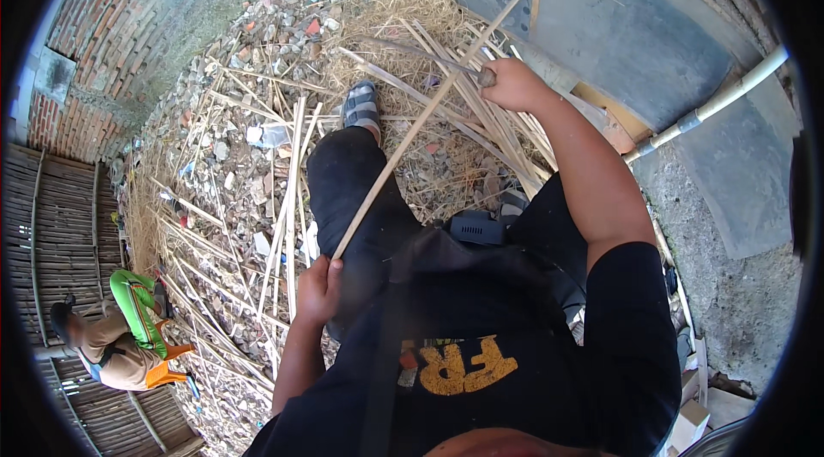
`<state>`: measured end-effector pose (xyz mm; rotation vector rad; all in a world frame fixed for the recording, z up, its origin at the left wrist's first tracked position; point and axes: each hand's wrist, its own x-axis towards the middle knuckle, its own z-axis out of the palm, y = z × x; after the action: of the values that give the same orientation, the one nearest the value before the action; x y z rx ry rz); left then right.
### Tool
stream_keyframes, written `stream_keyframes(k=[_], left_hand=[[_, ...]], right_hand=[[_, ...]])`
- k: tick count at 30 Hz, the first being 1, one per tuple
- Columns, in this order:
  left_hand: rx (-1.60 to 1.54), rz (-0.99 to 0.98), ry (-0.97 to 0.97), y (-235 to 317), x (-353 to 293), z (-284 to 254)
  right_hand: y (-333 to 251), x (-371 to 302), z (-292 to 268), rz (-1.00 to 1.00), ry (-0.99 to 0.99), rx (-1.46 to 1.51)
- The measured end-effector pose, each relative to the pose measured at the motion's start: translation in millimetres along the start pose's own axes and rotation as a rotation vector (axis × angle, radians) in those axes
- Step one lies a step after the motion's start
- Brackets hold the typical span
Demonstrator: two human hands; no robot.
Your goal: The person shaves thin strips of bamboo using a knife, holding the strip with their left hand and pulling the knife along the surface with their right hand to smooth and thin the material.
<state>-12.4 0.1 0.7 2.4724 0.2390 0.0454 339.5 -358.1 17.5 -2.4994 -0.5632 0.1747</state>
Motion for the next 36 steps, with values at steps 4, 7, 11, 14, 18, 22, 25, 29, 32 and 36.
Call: stream_keyframes(k=[4, 7, 11, 14, 18, 22, 25, 29, 32, 36], left_hand=[[0.002, -0.018, -0.027, -11.5, -5.2, -0.5], [-0.020, -0.027, -0.022, -14.5, -5.1, -0.4], [-0.046, -0.001, -0.009, -11.7, -2.3, 2.7], [-0.039, -0.004, 0.003, -5.1, 0.4, 2.3], [-0.039, -0.013, -0.019, -10.3, -3.8, -1.7], [-0.052, -0.017, -0.022, -13.8, -4.6, -1.4], [-0.028, 0.000, -0.023, -14.1, -5.6, 0.3], [-0.057, -0.004, -0.003, -2.9, -0.5, -2.0], [-0.068, -0.024, -0.024, -7.0, -2.1, -3.9], [-0.119, -0.030, -0.058, -16.3, -1.2, -2.2]], right_hand=[[-33.4, -18.7, -7.4, -0.063, -0.060, -0.013], [-66.1, -31.5, -5.4, -0.149, -0.156, 0.018], [-53.1, -24.6, -6.7, -0.225, -0.188, -0.166], [-17.8, -8.3, -3.7, 0.034, 0.039, 0.123], [-30.9, -13.8, -4.6, -0.059, -0.035, 0.013], [-72.4, -33.4, 2.9, -0.287, -0.148, -0.208], [-48.9, -17.5, 1.0, -0.167, -0.242, -0.081], [-0.8, -2.1, -13.7, 0.090, 0.078, 0.153], [-4.5, -12.2, -9.5, 0.028, 0.160, 0.133], [-44.9, -24.0, -2.1, -0.262, -0.088, -0.056]])
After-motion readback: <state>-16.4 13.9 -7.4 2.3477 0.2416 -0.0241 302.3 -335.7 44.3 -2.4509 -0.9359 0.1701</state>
